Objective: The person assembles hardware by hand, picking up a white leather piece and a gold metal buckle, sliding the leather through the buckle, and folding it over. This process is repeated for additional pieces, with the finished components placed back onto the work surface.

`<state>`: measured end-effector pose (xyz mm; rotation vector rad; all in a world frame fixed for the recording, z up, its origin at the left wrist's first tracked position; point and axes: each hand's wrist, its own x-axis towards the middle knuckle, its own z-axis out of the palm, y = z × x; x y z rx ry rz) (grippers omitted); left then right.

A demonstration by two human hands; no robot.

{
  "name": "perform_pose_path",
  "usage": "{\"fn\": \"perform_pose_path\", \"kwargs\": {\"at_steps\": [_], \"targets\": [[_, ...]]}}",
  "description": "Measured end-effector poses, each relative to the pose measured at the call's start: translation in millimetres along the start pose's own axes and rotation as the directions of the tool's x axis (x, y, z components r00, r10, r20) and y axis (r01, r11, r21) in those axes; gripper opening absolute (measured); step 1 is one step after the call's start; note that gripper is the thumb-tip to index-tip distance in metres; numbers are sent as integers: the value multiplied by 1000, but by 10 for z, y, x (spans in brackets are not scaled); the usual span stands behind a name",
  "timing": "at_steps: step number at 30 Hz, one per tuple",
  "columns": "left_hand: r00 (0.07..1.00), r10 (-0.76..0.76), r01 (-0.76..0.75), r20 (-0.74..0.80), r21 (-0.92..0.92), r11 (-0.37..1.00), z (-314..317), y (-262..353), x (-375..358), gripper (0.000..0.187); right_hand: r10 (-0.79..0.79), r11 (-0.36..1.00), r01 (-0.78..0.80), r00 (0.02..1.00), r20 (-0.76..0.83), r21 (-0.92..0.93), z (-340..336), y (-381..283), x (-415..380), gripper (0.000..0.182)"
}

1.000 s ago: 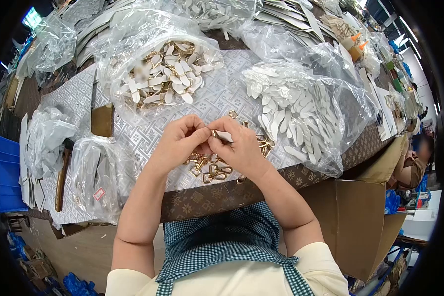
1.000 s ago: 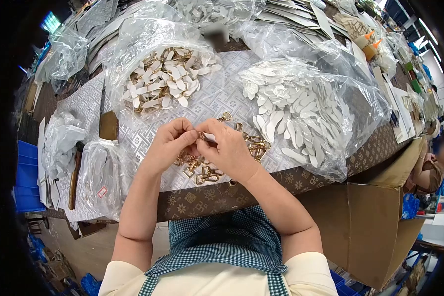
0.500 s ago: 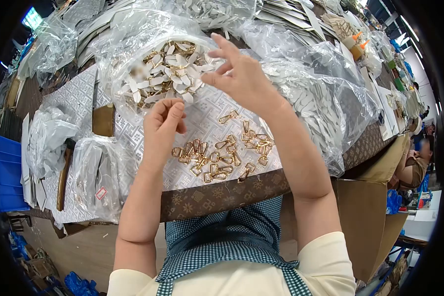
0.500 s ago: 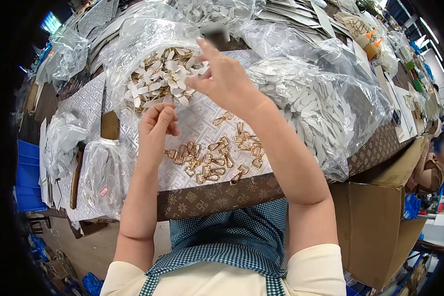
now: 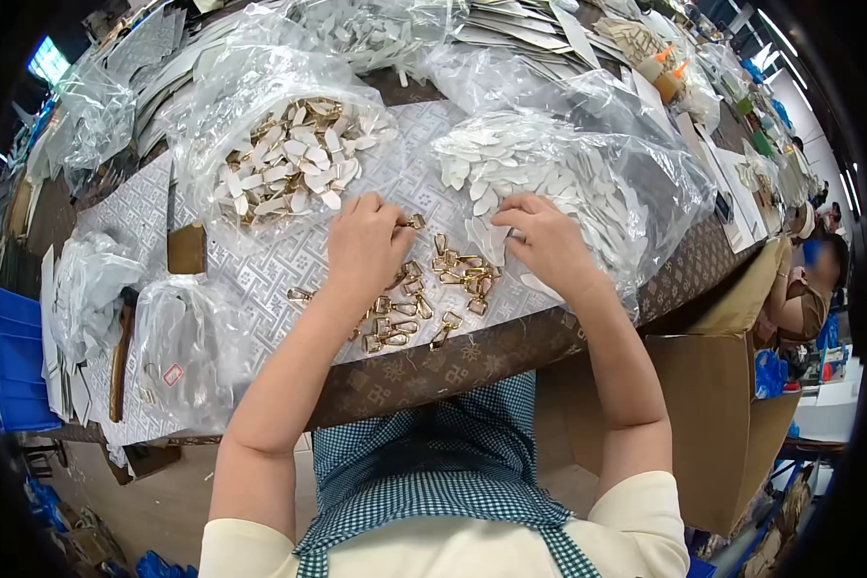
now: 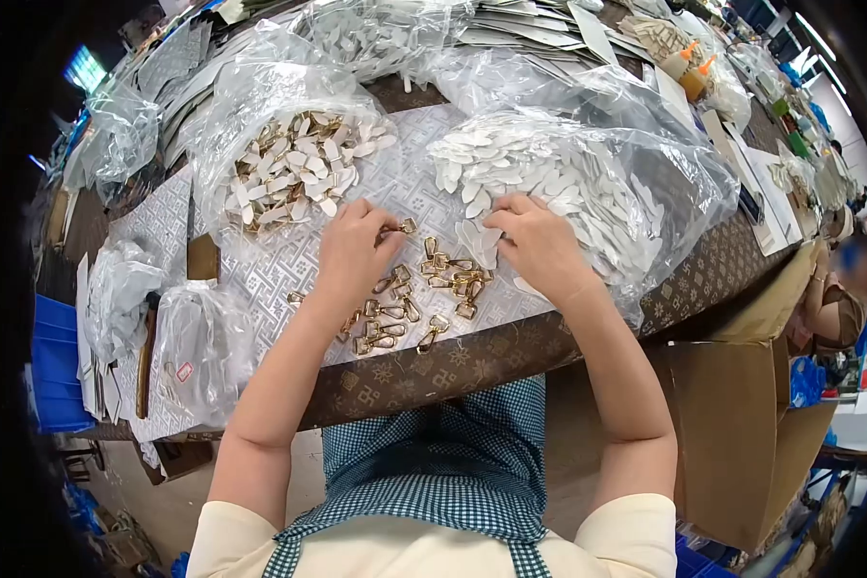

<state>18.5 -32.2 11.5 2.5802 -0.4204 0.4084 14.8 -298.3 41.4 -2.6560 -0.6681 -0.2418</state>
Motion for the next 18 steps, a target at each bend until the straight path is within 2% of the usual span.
{"fn": "perform_pose_path", "kwargs": {"at_steps": [2, 5, 6, 7, 9, 10, 11, 12, 15, 18], "targets": [[997, -39, 39, 67, 4, 999, 9, 7, 38, 18, -13, 999, 13, 1000, -14, -42, -21, -19, -1, 15], [996, -54, 60, 77, -84, 995, -15, -33, 47, 15, -93, 994, 89, 993, -66, -59, -48, -20, 21, 13], [994, -67, 77, 84, -116, 990, -42, -45, 47, 15, -41, 998, 46, 995, -90, 48, -52, -53, 36, 12], [983, -122, 162, 136, -346, 924, -88, -54, 35, 14, 8, 987, 9, 994, -106, 158, -43, -114, 49, 11], [944, -188, 328, 271, -710, 623, -274, -41, -22, 14, 86, 921, -40, 991, -101, 387, -29, -299, 124, 11], [943, -132, 332, 304, -862, 383, -337, -58, -58, 15, 127, 820, -79, 991, -46, 567, 37, -372, 155, 13], [944, -138, 329, 299, -883, 334, -409, -56, -85, 16, 157, 685, -120, 988, 16, 719, 96, -445, 188, 15], [945, -142, 322, 293, -903, 283, -462, -55, -111, 18, 159, 680, -183, 982, 101, 710, 46, -570, 238, 18], [947, -183, 300, 263, -927, 225, -438, -143, -192, 16, 125, 422, -278, 961, 248, 863, 254, -705, 320, 20], [956, -159, 282, 248, -926, 253, -395, -161, -259, 16, 60, 241, -319, 948, 314, 917, 332, -821, 339, 23]]}}
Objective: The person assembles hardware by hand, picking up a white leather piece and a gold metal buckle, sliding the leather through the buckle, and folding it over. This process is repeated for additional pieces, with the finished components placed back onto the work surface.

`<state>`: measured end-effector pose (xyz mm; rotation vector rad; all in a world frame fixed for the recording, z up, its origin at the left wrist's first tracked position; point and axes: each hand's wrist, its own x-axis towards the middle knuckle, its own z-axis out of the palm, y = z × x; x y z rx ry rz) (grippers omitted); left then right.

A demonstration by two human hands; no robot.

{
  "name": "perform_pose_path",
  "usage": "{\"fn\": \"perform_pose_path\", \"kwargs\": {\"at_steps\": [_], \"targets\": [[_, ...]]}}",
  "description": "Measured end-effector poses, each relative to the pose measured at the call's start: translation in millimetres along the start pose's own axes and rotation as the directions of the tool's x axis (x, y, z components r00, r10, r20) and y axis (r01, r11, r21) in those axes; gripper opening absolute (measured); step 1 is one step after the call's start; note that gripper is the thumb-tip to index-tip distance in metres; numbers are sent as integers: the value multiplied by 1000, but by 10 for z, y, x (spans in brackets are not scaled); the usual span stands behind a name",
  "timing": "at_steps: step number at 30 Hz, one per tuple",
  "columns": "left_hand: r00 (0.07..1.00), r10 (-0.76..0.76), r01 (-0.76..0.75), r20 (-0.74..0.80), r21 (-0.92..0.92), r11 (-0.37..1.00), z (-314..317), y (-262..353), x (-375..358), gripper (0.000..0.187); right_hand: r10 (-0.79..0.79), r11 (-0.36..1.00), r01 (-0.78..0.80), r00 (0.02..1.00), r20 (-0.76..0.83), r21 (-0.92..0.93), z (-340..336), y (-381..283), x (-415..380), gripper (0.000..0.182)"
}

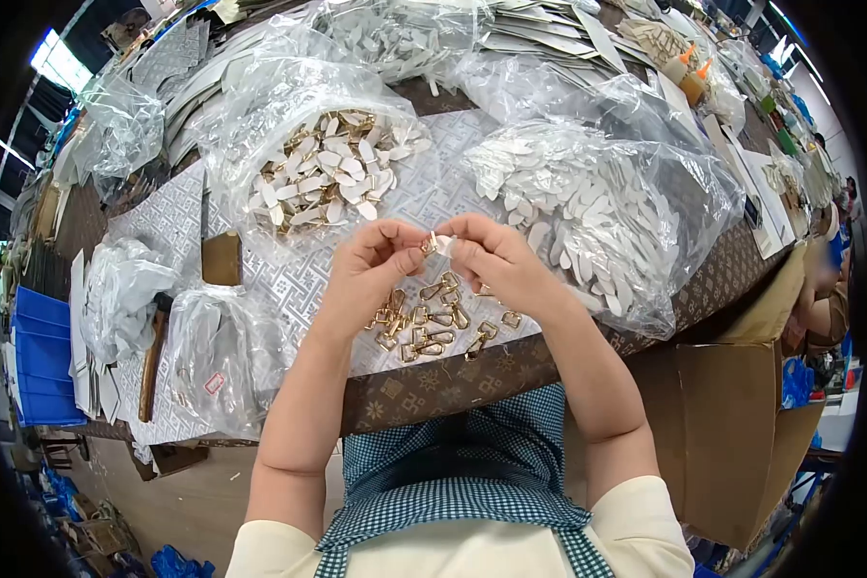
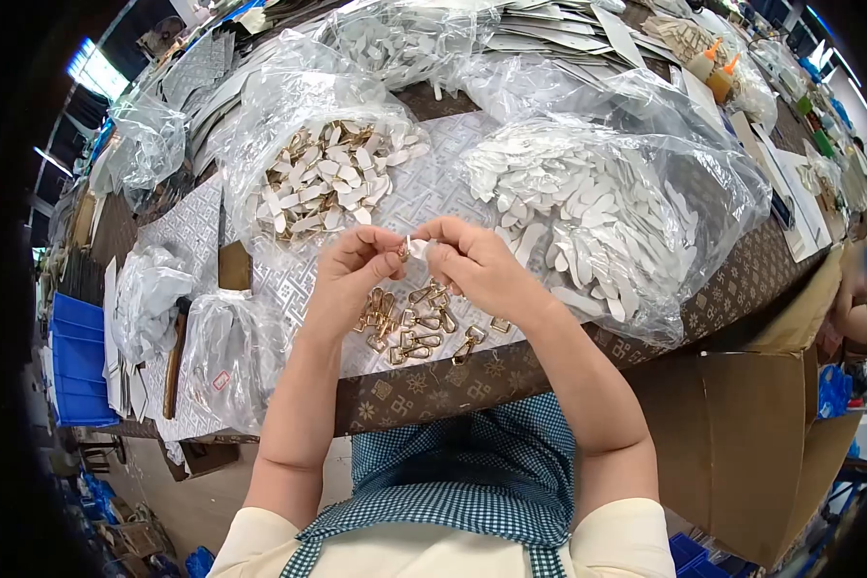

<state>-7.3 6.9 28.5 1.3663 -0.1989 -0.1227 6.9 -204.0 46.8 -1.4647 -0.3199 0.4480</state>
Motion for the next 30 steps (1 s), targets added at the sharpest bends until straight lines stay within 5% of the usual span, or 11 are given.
{"fn": "perform_pose_path", "kwargs": {"at_steps": [10, 11, 15, 19, 30], "targets": [[984, -176, 176, 18, 10, 984, -21, -61, -16, 17, -128, 956, 112, 991, -42, -269, 203, 36, -76, 36], [978, -208, 208, 21, -5, 978, -25, -71, -9, 17, -29, 945, 17, 999, -32, -328, 213, -76, -123, 36], [998, 40, -50, 41, 285, 957, 8, -45, 18, 21, -203, 862, 106, 968, -145, -496, 299, 98, -89, 32], [972, -231, 222, 37, 165, 961, 5, 42, -34, 18, -294, 784, 145, 943, -155, -604, 311, 158, -14, 25], [975, -176, 180, -132, 17, 984, -83, 8, 23, 17, -307, 740, 195, 950, -65, -644, 333, -42, 330, 21]]}}
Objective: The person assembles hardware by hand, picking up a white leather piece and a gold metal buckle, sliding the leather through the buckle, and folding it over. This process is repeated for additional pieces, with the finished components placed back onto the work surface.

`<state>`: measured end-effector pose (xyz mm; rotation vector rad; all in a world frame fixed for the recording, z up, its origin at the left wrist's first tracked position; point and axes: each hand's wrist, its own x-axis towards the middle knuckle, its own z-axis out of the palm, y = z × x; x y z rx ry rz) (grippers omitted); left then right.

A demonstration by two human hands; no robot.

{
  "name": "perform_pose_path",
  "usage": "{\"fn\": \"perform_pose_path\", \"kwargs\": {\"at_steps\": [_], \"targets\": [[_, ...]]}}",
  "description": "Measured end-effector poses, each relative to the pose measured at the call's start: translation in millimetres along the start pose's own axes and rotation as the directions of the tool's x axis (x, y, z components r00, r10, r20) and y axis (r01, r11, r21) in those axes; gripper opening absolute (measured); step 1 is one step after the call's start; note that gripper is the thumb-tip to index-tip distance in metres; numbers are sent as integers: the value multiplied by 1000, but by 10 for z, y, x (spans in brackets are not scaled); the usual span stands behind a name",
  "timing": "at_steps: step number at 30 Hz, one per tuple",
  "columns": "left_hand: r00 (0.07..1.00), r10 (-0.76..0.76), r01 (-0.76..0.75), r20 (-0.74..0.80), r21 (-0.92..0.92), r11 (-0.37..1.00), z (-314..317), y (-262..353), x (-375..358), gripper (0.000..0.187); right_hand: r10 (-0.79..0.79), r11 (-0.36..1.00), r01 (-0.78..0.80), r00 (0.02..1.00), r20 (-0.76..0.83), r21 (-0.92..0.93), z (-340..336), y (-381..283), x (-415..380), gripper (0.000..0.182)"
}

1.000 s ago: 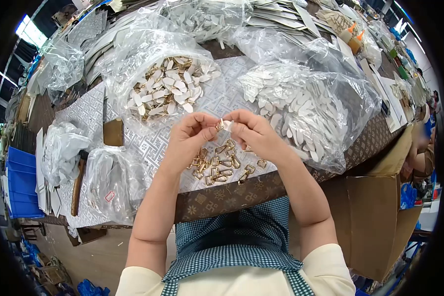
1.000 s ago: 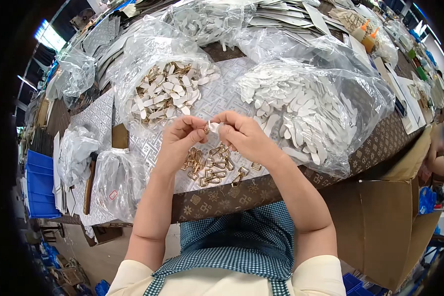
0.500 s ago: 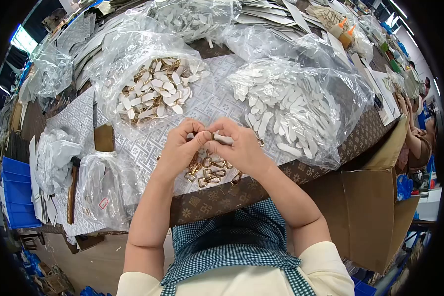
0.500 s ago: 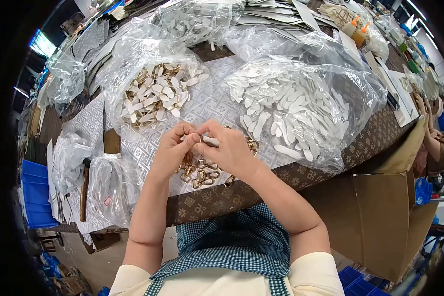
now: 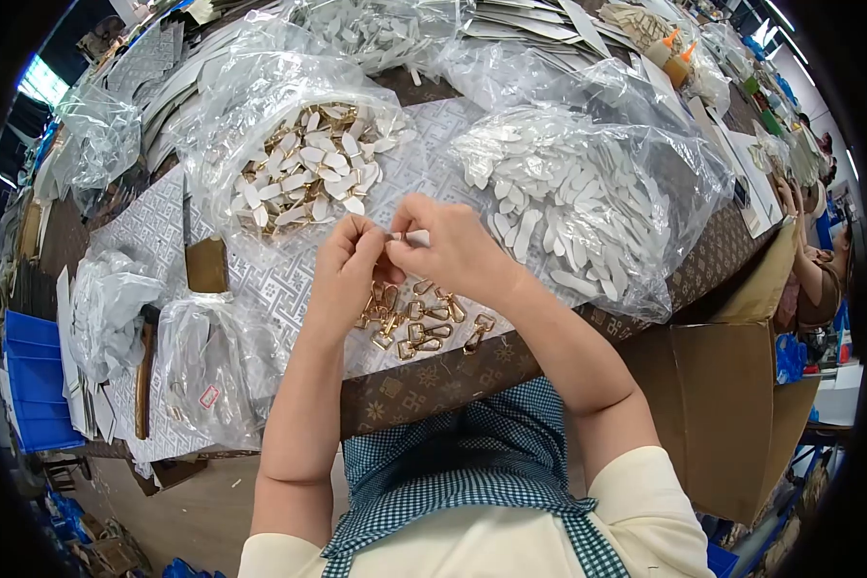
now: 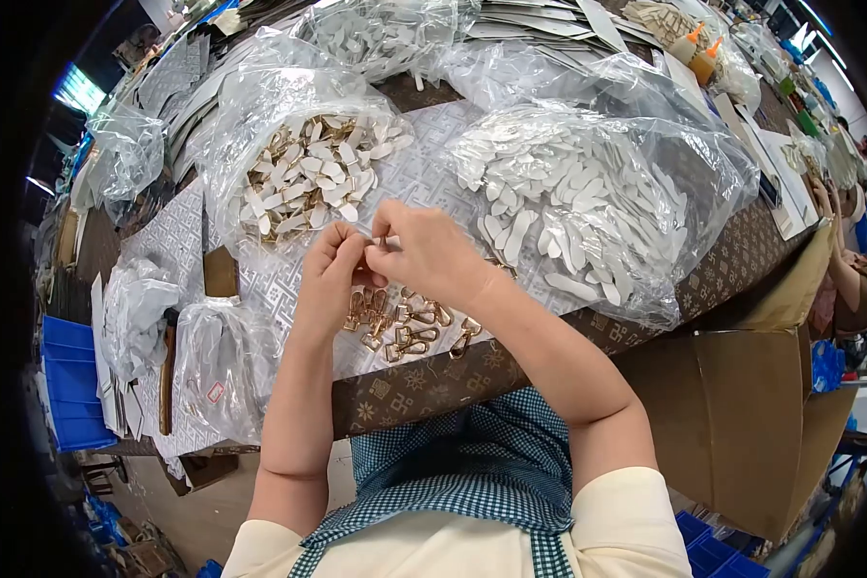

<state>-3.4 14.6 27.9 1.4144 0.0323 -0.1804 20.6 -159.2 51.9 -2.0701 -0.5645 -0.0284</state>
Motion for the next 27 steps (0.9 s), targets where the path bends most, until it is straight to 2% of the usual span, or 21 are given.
{"fn": "perform_pose_path", "kwargs": {"at_steps": [3, 4, 6, 7, 9, 10, 11, 12, 13, 14, 15, 16, 17, 20, 27], "targets": [[990, 78, -84, -113, -55, 995, -28, -27, 43, 20, -34, 998, 28, 993, 110, 59, -50, 7, 253, 22], [982, 102, -114, -158, -72, 991, -14, -5, 34, 22, -39, 999, 38, 985, 165, 9, -71, 32, 363, 28], [957, 116, -147, -266, -102, 984, 32, 65, 10, 26, -109, 994, 109, 993, 41, 8, -68, -15, 525, 35], [954, 138, -146, -266, -11, 989, 25, 56, 22, 27, -143, 990, 143, 989, -21, 2, -86, -28, 581, 39], [946, 184, -142, -267, 167, 976, -22, -10, 65, 27, -272, 955, 250, 954, -129, -161, -196, 28, 648, 45], [937, 273, -179, -218, 372, 911, -23, -89, 64, 23, -340, 924, 294, 925, -171, -247, -263, 55, 637, 49], [937, 336, -236, -99, 529, 815, 46, -58, 8, 20, -332, 908, 274, 932, -148, -316, -413, 62, 571, 43], [927, 374, -300, 30, 659, 690, 131, -14, -61, 17, -205, 945, 183, 977, -56, -273, -588, 43, 471, 37], [943, 304, -305, 136, 719, 624, 173, -15, -104, 23, -76, 967, 83, 996, 41, -240, -746, 34, 348, 31], [928, 298, -355, 223, 770, 531, 198, -36, -125, 25, 33, 944, -4, 996, 82, -329, -863, 57, 229, 21], [909, 280, -405, 307, 806, 431, 221, -57, -146, 26, 64, 916, -10, 991, 121, -401, -959, 138, 104, 19], [895, 308, -426, 323, 823, 376, 253, -57, -163, 22, 95, 884, -10, 983, 157, -468, -1035, 241, -27, 17], [893, 313, -429, 325, 825, 367, 266, -72, -167, 21, 95, 833, 15, 981, 170, -553, -1079, 312, -190, 16], [888, 312, -436, 337, 833, 341, 274, -100, -150, 16, -15, 779, 100, 990, 142, -619, -1039, 512, -509, 17], [886, 318, -438, 338, 834, 336, 283, -112, -139, 13, -76, 768, 118, 993, 94, -629, -1058, 587, -591, 9]]}}
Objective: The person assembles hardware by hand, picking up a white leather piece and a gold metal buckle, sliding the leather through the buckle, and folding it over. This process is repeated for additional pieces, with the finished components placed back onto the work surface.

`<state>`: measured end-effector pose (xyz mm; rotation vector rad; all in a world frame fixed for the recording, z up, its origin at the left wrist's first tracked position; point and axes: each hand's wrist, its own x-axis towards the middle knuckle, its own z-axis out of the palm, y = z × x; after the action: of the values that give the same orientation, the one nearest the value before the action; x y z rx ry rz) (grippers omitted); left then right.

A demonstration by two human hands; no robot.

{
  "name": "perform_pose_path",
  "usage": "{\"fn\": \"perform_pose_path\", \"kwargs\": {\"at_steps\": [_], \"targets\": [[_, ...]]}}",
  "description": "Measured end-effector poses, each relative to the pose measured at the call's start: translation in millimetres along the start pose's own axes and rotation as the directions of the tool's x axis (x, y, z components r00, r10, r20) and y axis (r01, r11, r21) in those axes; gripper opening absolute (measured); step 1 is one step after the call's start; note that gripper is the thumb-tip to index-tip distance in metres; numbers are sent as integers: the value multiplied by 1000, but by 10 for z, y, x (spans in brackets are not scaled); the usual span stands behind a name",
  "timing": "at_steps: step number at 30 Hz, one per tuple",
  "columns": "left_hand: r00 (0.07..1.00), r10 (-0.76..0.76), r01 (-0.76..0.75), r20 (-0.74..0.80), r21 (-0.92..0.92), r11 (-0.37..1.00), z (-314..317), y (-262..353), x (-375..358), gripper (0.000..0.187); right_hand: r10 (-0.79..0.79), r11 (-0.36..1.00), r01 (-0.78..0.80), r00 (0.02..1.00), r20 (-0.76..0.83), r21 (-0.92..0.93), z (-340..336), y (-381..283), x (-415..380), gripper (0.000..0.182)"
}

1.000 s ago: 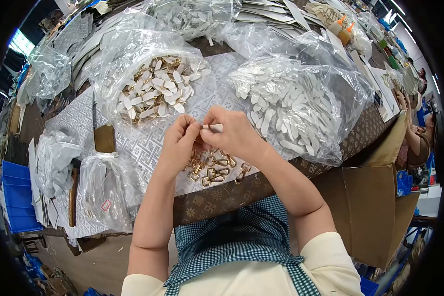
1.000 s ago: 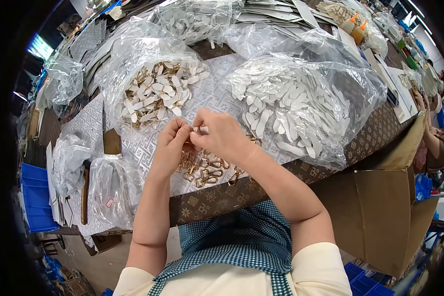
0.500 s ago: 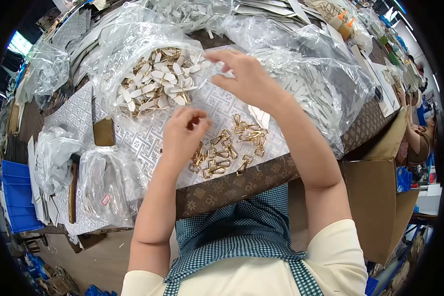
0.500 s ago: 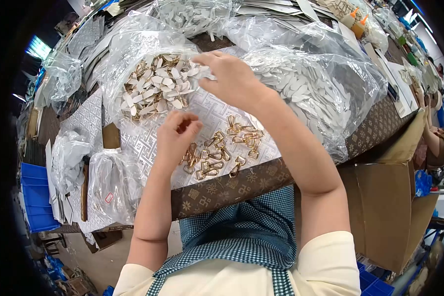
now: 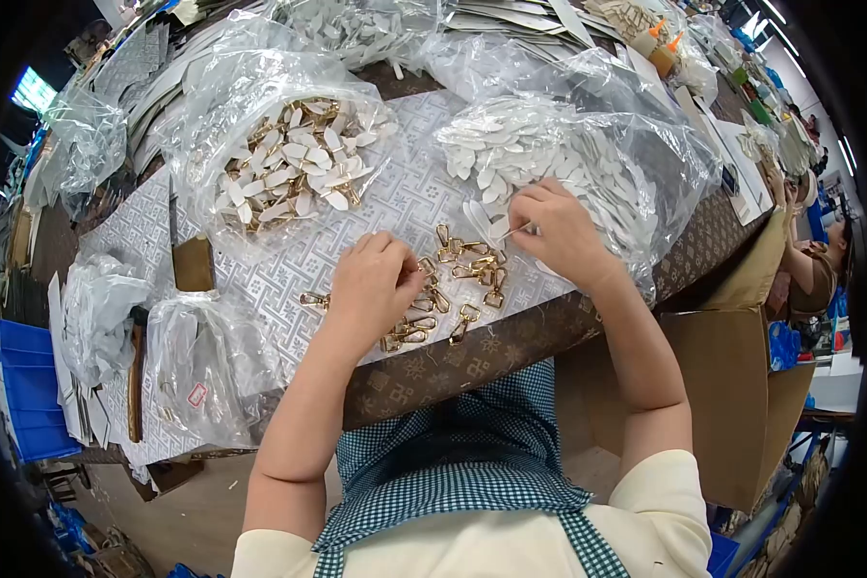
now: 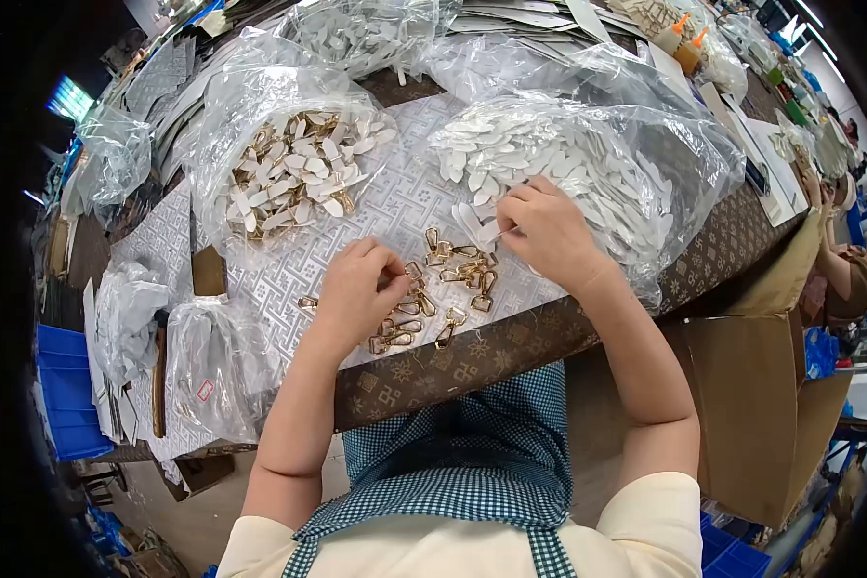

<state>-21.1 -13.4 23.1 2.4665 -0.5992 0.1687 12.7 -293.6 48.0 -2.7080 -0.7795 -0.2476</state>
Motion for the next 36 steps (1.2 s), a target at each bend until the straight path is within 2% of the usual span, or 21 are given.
{"fn": "perform_pose_path", "kwargs": {"at_steps": [1, 3, 5, 6, 7, 8, 9, 10, 11, 13, 17, 20, 23, 24, 26, 29, 30, 33, 36], "targets": [[1000, -2, 2, -11, 7, 1000, -8, -11, -1, 13, 74, 990, -73, 997, -2, 118, -13, -40, 14, 8], [994, -106, 103, -19, -99, 990, -35, -3, 8, 11, 215, 913, -211, 976, 28, 349, -37, -224, 36, 9], [982, -186, 175, -28, -234, 956, -49, -56, 25, 13, 232, 783, -224, 971, 62, 581, 5, -395, 79, 11], [968, -252, 229, -7, -390, 892, -76, -76, 22, 14, 238, 696, -226, 968, 78, 682, 32, -468, 99, 13], [950, -310, 273, 22, -534, 800, -119, -82, 26, 16, 224, 677, -196, 973, 55, 709, 174, -481, 97, 15], [939, -333, 291, 86, -715, 636, -134, -128, 21, 16, 249, 625, -256, 961, 123, 737, 207, -541, 116, 15], [944, -316, 277, 99, -760, 588, -165, -148, 18, 16, 270, 569, -318, 943, 193, 758, 240, -601, 129, 16], [948, -298, 263, 113, -803, 535, -189, -157, 13, 16, 300, 436, -372, 919, 257, 820, 322, -638, 121, 16], [952, -279, 251, 126, -843, 477, -197, -160, 11, 16, 262, 352, -369, 921, 288, 860, 329, -673, 134, 16], [966, -236, 218, 108, -834, 507, -160, -162, 8, 17, 179, 172, -371, 923, 341, 913, 333, -736, 149, 16], [974, -192, 203, 118, -827, 524, -143, -82, 5, 17, 240, 140, -332, 925, 293, 933, 420, -858, 161, 19], [966, -215, 226, 145, -877, 424, -131, -89, 13, 18, 225, 210, -258, 951, 210, 943, 416, -911, 154, 23], [927, -266, 354, 263, -849, 392, -167, -114, 15, 21, 236, 409, -206, 965, 115, 889, 422, -996, 129, 26], [923, -245, 376, 298, -835, 402, -188, -137, 17, 21, 241, 390, -244, 958, 157, 888, 360, -1029, 126, 27], [909, -205, 418, 364, -805, 422, -233, -182, 22, 22, 231, 494, -212, 967, 107, 843, 352, -1050, 104, 29], [867, -210, 498, 452, -794, 348, -273, -158, 24, 22, 221, 618, -124, 975, -21, 776, 412, -1066, 100, 33], [863, -218, 505, 455, -795, 337, -260, -151, 23, 22, 217, 654, -90, 973, -73, 751, 430, -1066, 98, 34], [865, -234, 500, 444, -805, 319, -217, -110, 15, 22, 208, 736, -95, 974, -90, 671, 399, -1079, 108, 28], [885, -241, 460, 398, -825, 327, -200, -69, 14, 18, 180, 768, -21, 966, -184, 640, 554, -1083, 116, 25]]}}
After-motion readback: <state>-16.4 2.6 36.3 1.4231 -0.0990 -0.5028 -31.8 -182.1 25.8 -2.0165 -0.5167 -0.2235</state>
